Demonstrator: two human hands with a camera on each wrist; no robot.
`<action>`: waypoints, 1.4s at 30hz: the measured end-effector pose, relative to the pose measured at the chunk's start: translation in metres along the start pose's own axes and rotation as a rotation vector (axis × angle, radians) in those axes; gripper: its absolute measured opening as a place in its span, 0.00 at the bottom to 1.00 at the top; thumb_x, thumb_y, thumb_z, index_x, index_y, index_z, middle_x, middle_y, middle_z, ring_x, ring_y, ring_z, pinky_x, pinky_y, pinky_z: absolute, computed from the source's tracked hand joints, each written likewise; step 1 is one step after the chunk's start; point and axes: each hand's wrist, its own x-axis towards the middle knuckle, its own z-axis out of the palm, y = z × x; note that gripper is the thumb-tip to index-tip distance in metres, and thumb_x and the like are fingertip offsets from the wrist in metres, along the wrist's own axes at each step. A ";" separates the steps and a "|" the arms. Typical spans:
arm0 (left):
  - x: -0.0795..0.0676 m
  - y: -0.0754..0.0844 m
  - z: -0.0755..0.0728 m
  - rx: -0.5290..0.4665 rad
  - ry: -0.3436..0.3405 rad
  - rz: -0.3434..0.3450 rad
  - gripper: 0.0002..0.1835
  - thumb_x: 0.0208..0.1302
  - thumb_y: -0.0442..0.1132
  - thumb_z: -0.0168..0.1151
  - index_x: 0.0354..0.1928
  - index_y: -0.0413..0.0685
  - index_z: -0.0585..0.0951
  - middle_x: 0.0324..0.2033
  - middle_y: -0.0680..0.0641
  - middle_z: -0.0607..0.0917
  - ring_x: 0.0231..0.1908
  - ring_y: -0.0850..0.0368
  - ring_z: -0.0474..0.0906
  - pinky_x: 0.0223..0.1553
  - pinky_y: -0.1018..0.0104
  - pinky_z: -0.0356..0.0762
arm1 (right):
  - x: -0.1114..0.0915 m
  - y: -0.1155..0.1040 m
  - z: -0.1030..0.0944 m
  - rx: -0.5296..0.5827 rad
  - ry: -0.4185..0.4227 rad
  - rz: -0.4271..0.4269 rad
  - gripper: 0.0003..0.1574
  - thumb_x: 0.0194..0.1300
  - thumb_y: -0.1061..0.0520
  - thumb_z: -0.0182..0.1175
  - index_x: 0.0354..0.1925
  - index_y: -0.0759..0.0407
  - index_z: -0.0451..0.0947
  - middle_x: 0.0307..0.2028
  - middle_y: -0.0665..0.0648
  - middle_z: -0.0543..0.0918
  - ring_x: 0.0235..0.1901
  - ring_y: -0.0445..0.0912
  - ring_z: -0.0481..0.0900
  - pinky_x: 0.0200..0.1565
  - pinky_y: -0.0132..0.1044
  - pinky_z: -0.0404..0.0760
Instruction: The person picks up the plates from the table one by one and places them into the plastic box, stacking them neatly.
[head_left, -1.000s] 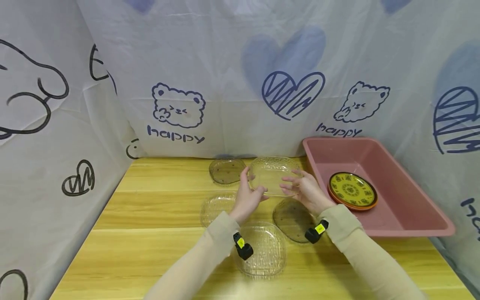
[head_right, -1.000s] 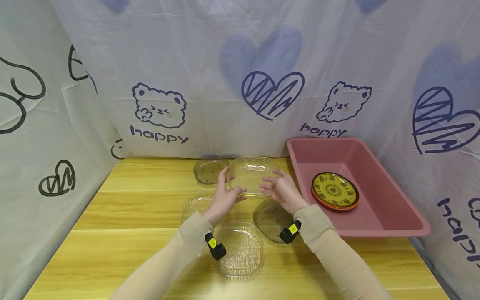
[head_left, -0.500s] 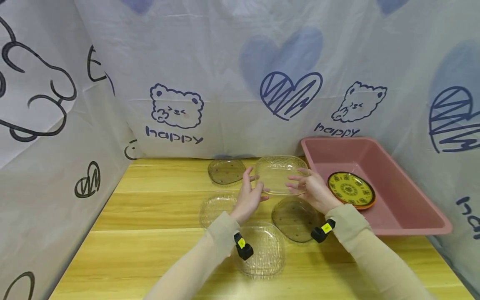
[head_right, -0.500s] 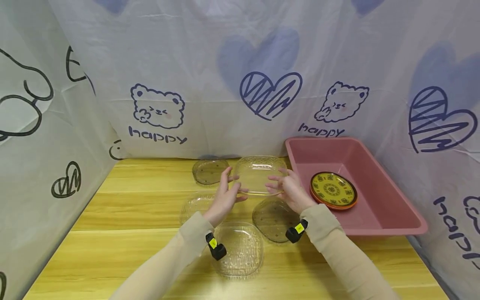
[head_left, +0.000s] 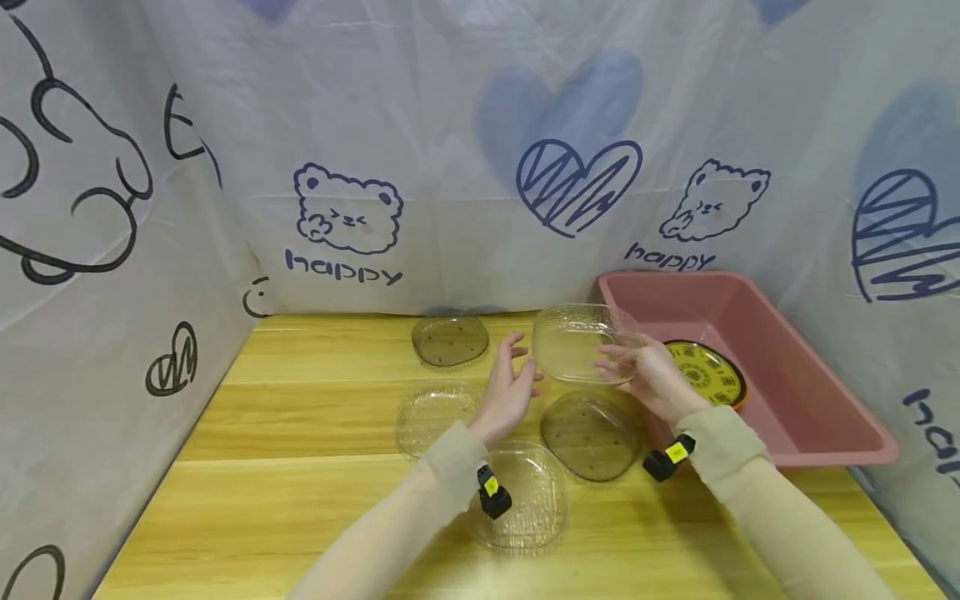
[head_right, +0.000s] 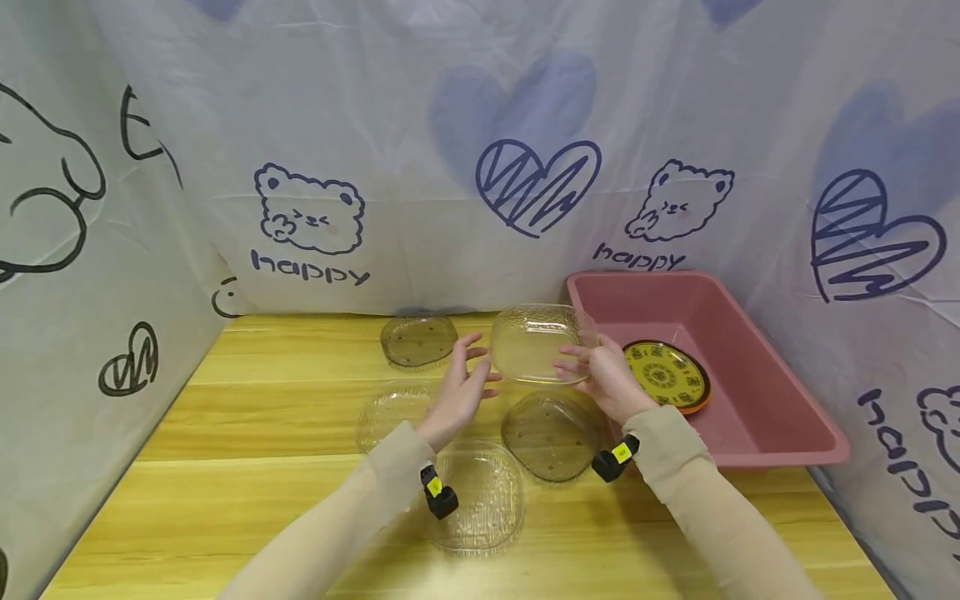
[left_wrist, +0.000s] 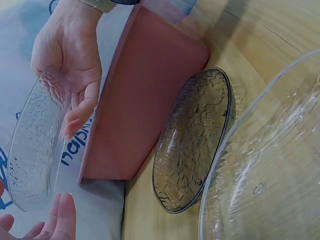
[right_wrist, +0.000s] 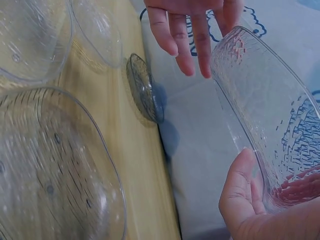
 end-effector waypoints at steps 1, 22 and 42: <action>0.000 0.000 0.001 0.006 -0.006 0.008 0.27 0.78 0.41 0.41 0.76 0.52 0.55 0.72 0.37 0.63 0.58 0.36 0.79 0.57 0.45 0.83 | -0.001 -0.001 -0.002 0.012 -0.001 0.003 0.41 0.76 0.69 0.34 0.80 0.61 0.33 0.77 0.71 0.52 0.42 0.38 0.83 0.51 0.29 0.84; -0.001 0.011 0.040 0.299 -0.061 0.263 0.22 0.76 0.38 0.43 0.69 0.45 0.66 0.63 0.39 0.71 0.56 0.48 0.79 0.59 0.61 0.81 | -0.012 -0.025 -0.055 0.119 0.025 0.026 0.44 0.77 0.67 0.36 0.81 0.53 0.30 0.69 0.61 0.66 0.47 0.41 0.83 0.48 0.32 0.85; -0.007 0.014 0.089 0.823 -0.275 0.583 0.22 0.78 0.44 0.51 0.70 0.52 0.71 0.68 0.47 0.73 0.66 0.54 0.74 0.70 0.65 0.72 | -0.018 -0.035 -0.113 0.359 0.089 0.097 0.41 0.80 0.59 0.32 0.81 0.40 0.28 0.77 0.53 0.62 0.75 0.51 0.61 0.81 0.45 0.45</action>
